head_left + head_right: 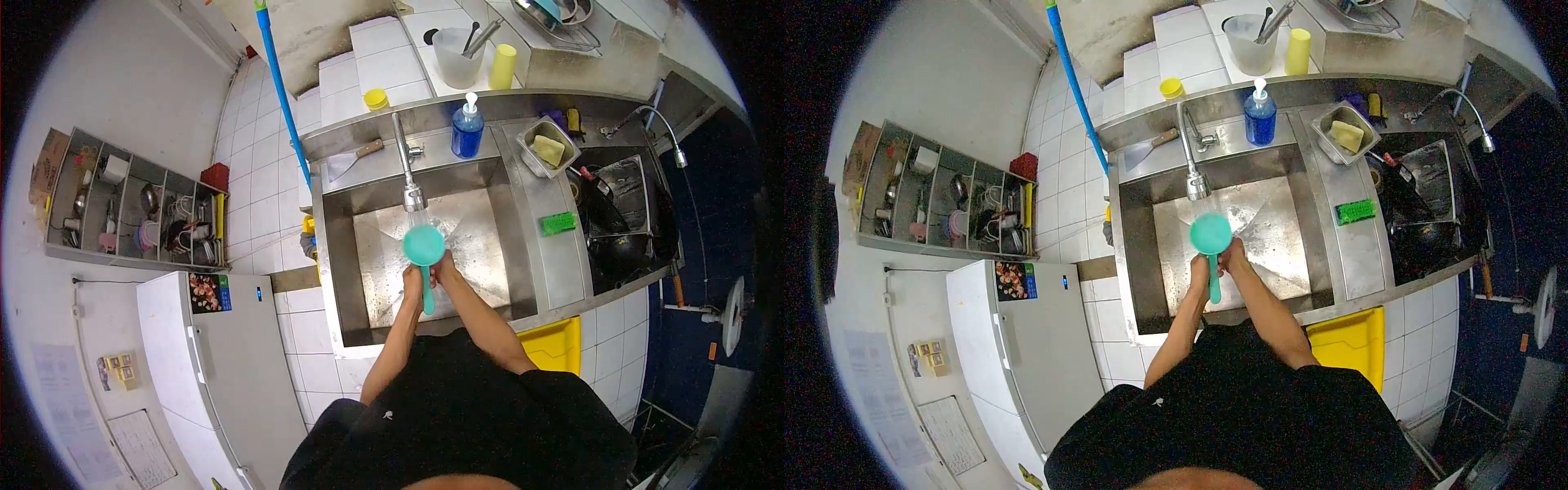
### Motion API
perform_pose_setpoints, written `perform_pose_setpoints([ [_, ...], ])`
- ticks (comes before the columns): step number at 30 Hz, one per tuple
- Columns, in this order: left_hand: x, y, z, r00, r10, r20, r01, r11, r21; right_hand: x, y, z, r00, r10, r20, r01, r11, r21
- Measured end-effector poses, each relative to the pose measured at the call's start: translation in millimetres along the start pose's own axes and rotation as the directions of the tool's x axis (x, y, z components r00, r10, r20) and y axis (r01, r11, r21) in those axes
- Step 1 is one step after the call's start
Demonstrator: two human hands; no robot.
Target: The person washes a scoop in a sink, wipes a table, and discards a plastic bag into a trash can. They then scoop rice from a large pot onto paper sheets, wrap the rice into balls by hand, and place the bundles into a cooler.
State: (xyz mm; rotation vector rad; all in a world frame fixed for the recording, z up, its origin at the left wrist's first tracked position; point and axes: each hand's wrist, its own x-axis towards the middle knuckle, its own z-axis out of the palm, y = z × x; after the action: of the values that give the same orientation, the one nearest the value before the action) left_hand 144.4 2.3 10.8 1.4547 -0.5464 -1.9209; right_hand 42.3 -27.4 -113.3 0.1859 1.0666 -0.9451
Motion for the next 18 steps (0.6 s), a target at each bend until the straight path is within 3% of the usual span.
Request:
perform_pose_setpoints([
  [2,10.6,-9.7,-6.2,1.0,-0.011,0.011,0.012,1.0,-0.023,27.4,6.7,-15.9,0.997,-0.057,-0.056,0.061,0.996,0.066],
  [3,13.5,-13.3,-6.2,1.0,-0.013,0.013,0.013,1.0,-0.028,41.3,6.6,-43.9,0.916,-0.039,0.399,-0.025,0.988,0.153],
  [4,16.3,-14.5,-6.7,0.997,0.062,-0.047,-0.06,0.997,0.038,48.2,5.1,-58.2,0.637,-0.058,0.769,-0.141,0.972,0.19],
  [5,18.9,-13.9,-7.3,0.985,0.141,-0.101,-0.13,0.985,0.11,36.1,1.9,-39.5,0.636,-0.059,0.769,-0.139,0.972,0.19],
  [6,22.3,-10.3,-5.5,0.985,0.141,-0.101,-0.13,0.986,0.107,10.9,-1.0,-5.5,0.884,-0.1,0.457,-0.098,0.915,0.391],
  [7,28.1,-2.0,-0.4,0.889,0.443,-0.112,-0.367,0.838,0.403,-6.0,-3.7,14.4,0.995,-0.069,0.072,0.019,0.838,0.545],
  [8,34.0,7.3,5.4,0.715,0.698,-0.033,-0.513,0.556,0.654,-1.2,-4.7,7.9,0.995,-0.067,0.074,0.017,0.845,0.534],
  [9,34.7,18.2,13.9,0.712,0.701,-0.049,-0.511,0.564,0.649,11.4,-2.7,-6.7,0.978,-0.135,0.159,0.04,0.87,0.492],
  [10,31.0,31.8,24.7,0.622,0.779,0.08,-0.538,0.35,0.767,19.3,-0.7,-15.1,0.949,-0.195,0.247,0.065,0.89,0.452],
  [11,25.3,42.5,32.0,0.531,0.816,0.229,-0.533,0.112,0.839,1.8,-3.9,-2.6,0.981,-0.152,0.122,0.097,0.924,0.37],
  [12,18.5,47.9,35.6,0.528,0.82,0.223,-0.534,0.116,0.838,6.4,0.2,-8.5,0.981,-0.153,0.123,0.099,0.927,0.362],
  [14,2.9,55.1,42.7,0.457,0.829,0.323,-0.642,0.057,0.764,12.7,4.5,-24.3,0.929,-0.221,0.297,0.058,0.879,0.474],
  [18,-29.8,32.4,7.4,0.443,0.873,0.203,-0.637,0.148,0.757,4.7,0.6,-12.5,0.955,-0.246,0.164,0.187,0.932,0.31],
])
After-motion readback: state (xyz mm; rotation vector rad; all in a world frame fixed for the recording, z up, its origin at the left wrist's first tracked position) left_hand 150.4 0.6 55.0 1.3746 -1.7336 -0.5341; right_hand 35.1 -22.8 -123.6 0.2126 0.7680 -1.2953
